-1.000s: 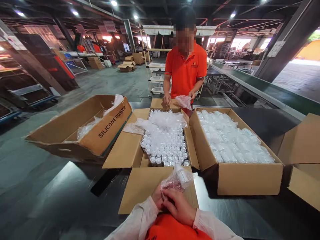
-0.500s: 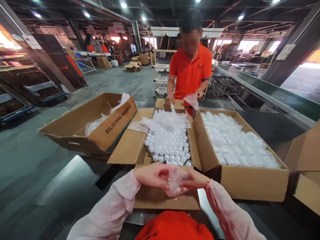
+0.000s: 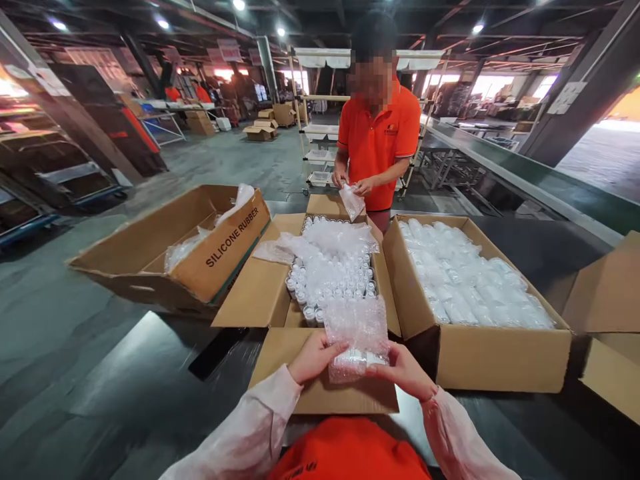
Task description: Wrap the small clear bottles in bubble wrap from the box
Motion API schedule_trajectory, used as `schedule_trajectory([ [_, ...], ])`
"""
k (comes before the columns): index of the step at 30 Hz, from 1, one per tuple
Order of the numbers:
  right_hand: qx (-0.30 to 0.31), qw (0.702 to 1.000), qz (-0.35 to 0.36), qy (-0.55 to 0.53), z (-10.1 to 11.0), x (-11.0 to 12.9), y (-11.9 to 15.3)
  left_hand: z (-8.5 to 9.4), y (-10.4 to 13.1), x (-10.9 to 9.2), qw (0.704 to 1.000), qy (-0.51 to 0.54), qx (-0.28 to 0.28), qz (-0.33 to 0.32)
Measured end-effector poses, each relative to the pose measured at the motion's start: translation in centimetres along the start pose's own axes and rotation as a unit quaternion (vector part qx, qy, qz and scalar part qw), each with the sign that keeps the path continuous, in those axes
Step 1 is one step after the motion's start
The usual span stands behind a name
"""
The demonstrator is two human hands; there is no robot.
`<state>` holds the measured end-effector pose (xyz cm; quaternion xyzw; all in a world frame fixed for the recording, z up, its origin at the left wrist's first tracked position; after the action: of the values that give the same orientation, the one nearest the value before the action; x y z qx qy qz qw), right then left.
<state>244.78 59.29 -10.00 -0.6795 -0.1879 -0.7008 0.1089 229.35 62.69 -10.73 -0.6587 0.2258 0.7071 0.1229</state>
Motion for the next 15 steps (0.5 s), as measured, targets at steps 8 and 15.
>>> schedule_trajectory([
  [8, -0.035, 0.998, -0.050, 0.000, -1.8, -0.2, 0.6, -0.2, -0.2, -0.7, 0.999, 0.007, 0.040, 0.010],
  [15, -0.174, 0.983, -0.033, -0.043, 0.2, -1.0, 1.0, -0.1, 0.5, -2.7, 0.995, -0.020, 0.066, -0.073],
])
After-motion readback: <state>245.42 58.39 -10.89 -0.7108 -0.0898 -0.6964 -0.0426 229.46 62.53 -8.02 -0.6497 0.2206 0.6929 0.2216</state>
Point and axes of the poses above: each hand's wrist, its own y-axis away from the middle knuckle, its own z-axis out of the back of the hand, x = y × z, the point moved 7 cm from there along -y, towards the middle knuckle
